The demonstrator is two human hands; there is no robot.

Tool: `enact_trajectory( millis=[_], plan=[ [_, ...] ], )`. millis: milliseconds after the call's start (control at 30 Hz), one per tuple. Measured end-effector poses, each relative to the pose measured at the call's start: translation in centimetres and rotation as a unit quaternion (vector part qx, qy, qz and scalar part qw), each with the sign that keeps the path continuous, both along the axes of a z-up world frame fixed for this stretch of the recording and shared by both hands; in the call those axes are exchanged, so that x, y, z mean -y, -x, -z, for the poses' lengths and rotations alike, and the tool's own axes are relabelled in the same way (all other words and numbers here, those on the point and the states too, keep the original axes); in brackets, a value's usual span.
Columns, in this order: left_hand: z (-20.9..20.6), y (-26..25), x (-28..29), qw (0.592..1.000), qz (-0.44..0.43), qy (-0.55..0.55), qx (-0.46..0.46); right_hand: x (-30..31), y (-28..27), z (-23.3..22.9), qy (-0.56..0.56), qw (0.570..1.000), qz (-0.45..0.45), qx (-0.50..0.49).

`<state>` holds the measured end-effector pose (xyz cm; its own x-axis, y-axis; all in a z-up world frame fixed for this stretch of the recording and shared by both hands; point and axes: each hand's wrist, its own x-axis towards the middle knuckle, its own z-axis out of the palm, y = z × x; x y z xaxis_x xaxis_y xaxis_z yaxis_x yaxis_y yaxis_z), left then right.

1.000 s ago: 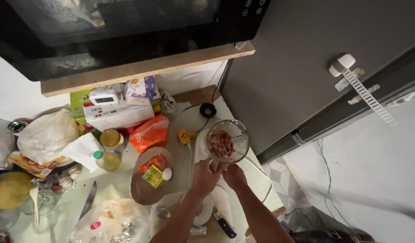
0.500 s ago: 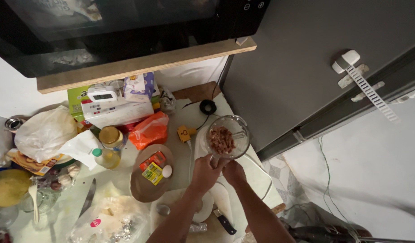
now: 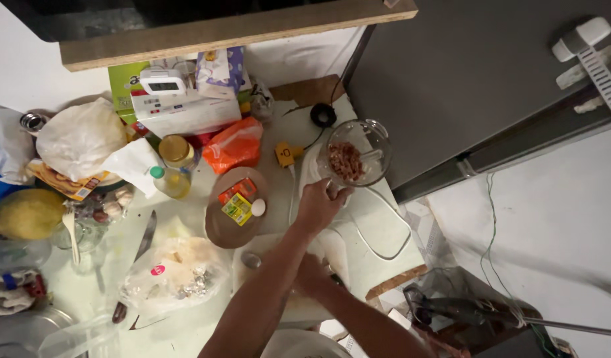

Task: The person loads chunks of food into a blender jar, pressing the pieces down by hand, then seats the jar on the blender base and operates the blender. Afterwards they unwrap foil-wrapped items on the cutting board and peel and handle the contents by hand.

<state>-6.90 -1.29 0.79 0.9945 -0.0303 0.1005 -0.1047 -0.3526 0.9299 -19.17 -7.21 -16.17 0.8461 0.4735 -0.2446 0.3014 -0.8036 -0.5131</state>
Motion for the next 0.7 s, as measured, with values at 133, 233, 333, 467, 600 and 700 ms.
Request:
enact_trajectory(
  millis=[133,233,333,467,600,700],
  plan=[
    [-0.3,0.3,0.0,1.000,0.003,0.016,0.016,-3.0,0.6,1.5,0.035,0.999,0.012,0.040],
    [-0.2,0.6,-0.2,1.000,0.006,0.022,-0.001,-4.6,1.1,1.9,0.043,0.997,0.027,0.054],
    [0.2,0.6,-0.1,1.000,0.006,0.021,-0.007,-5.3,1.1,2.5,0.041,0.997,0.041,0.057],
    [0.8,0.8,-0.2,1.000,0.003,0.012,-0.001,-3.3,1.4,2.6,0.020,0.999,0.041,0.028],
    [1.0,0.8,-0.1,1.000,0.000,0.020,0.003,3.9,2.3,-1.2,-0.015,0.995,0.073,-0.061],
    [0.9,0.3,-0.2,0.999,0.009,0.031,-0.003,10.7,1.7,-8.5,0.005,0.998,0.004,0.068]
  ],
)
